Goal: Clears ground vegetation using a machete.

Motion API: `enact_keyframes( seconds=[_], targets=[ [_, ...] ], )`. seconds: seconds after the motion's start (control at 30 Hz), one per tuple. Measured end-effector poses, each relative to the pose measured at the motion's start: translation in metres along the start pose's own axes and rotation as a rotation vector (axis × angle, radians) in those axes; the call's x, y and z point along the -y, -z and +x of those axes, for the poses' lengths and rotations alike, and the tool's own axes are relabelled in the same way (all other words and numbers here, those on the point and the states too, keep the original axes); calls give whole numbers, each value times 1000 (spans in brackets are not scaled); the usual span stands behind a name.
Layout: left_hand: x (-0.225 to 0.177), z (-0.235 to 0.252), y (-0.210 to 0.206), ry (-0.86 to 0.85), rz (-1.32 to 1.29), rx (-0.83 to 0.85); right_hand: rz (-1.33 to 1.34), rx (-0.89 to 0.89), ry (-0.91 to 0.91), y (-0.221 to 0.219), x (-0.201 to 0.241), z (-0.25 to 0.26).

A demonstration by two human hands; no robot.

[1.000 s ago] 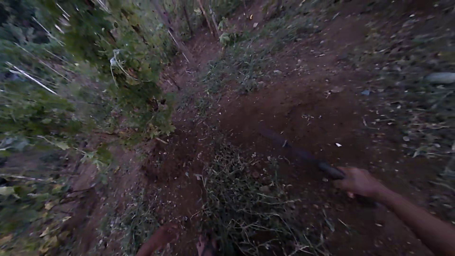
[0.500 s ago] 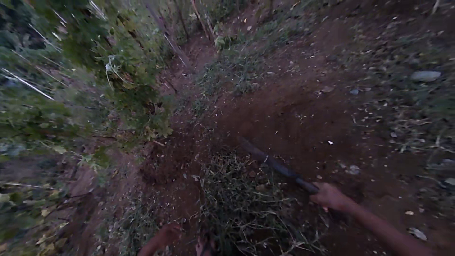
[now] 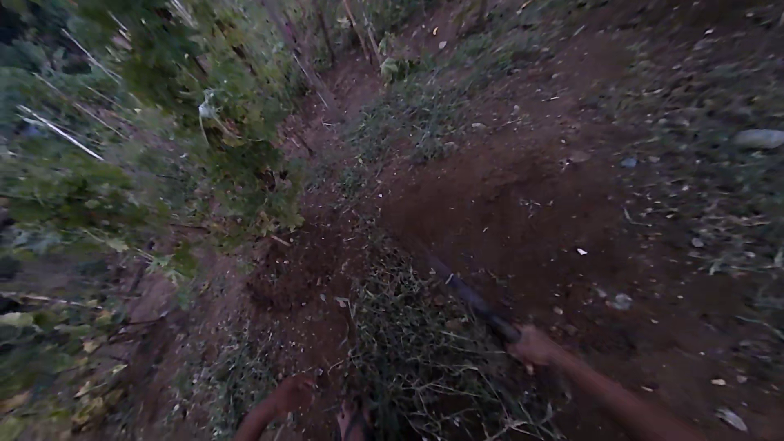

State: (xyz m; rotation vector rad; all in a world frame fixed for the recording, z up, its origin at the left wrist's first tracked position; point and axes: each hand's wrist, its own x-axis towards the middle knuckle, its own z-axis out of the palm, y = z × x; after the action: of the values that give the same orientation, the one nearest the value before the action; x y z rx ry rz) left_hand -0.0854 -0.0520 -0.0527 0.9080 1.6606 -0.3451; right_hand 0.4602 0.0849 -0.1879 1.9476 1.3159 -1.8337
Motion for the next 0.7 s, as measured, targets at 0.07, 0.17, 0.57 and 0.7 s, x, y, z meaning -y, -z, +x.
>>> enact_keyframes(
  seconds=[0.07,0.17,0.57,0.7],
  targets=[
    [0,0,2,1,-3,-17,-175,18,11,23,9,-7],
    [-4,3,4,-32,-7,-45,-220,-70,69,71,42,-11],
    [35,-23,-22,62,-56,-33,-167,30,147,5,148,98],
    [48,-24,-17,135,-47,-35,-662,181,231,-5,122,52]
  ],
)
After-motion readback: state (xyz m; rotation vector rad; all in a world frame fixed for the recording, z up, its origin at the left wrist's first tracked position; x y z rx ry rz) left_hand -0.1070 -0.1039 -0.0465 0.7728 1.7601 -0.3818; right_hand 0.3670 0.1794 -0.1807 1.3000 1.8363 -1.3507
